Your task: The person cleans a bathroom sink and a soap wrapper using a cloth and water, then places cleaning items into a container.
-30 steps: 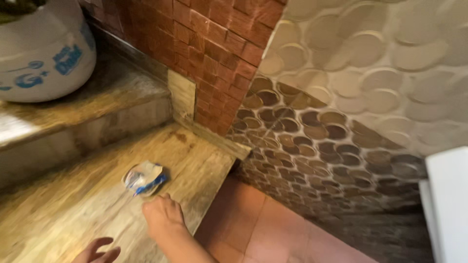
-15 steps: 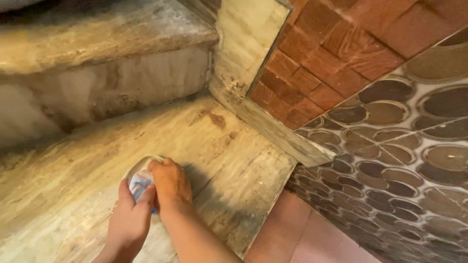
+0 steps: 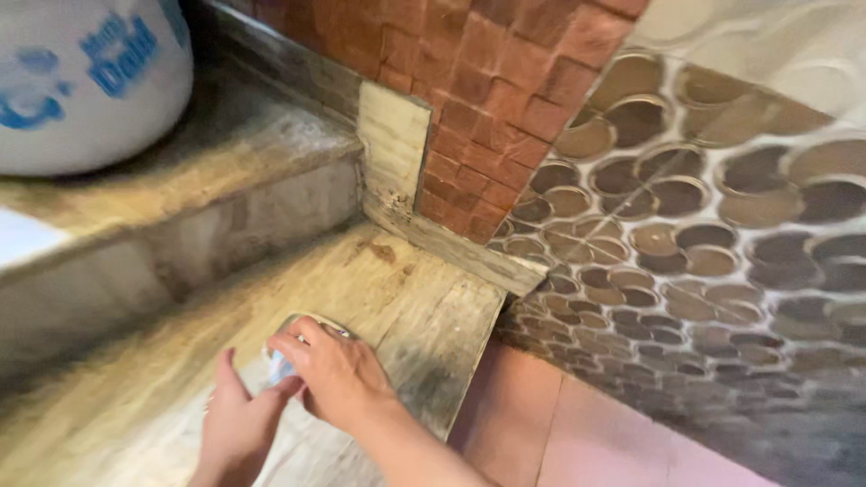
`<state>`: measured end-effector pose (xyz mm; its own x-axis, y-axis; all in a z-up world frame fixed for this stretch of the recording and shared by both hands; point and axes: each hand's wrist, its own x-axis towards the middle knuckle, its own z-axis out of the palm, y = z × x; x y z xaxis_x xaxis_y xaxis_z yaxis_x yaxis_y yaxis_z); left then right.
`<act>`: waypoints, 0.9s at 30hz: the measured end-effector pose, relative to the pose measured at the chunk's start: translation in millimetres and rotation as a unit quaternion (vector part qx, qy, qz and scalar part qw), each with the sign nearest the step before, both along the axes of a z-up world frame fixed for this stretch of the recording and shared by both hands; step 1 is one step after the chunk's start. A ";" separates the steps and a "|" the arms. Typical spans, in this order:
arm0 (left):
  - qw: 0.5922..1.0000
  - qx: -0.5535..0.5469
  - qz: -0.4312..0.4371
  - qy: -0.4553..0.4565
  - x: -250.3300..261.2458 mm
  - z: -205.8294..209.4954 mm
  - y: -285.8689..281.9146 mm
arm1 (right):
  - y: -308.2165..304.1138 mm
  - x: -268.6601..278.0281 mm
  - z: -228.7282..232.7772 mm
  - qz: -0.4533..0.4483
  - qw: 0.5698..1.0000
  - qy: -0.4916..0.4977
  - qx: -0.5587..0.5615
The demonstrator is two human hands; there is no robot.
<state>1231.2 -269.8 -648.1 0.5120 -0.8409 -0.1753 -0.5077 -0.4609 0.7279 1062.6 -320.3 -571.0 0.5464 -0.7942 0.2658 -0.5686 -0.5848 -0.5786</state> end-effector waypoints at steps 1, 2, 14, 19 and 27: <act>0.999 0.038 -0.024 0.009 -2.1 26.2 9.0 | 14.3 -0.8 22.6 0.056 0.998 -0.007 -0.031; 0.996 0.075 -0.050 0.023 -7.9 54.9 17.9 | 29.3 -2.4 47.9 0.041 0.998 -0.015 -0.039; 0.936 -0.172 -0.257 0.166 -178.7 454.3 157.9 | 183.6 -169.2 408.8 0.058 0.962 0.188 -0.192; 0.898 -0.210 -0.380 0.072 -327.2 533.0 173.5 | 223.0 -313.1 485.0 -0.078 0.914 0.351 -0.191; 0.838 -0.075 -0.504 0.194 -554.8 538.5 165.9 | 291.3 -563.5 479.9 -0.302 0.929 0.207 -0.059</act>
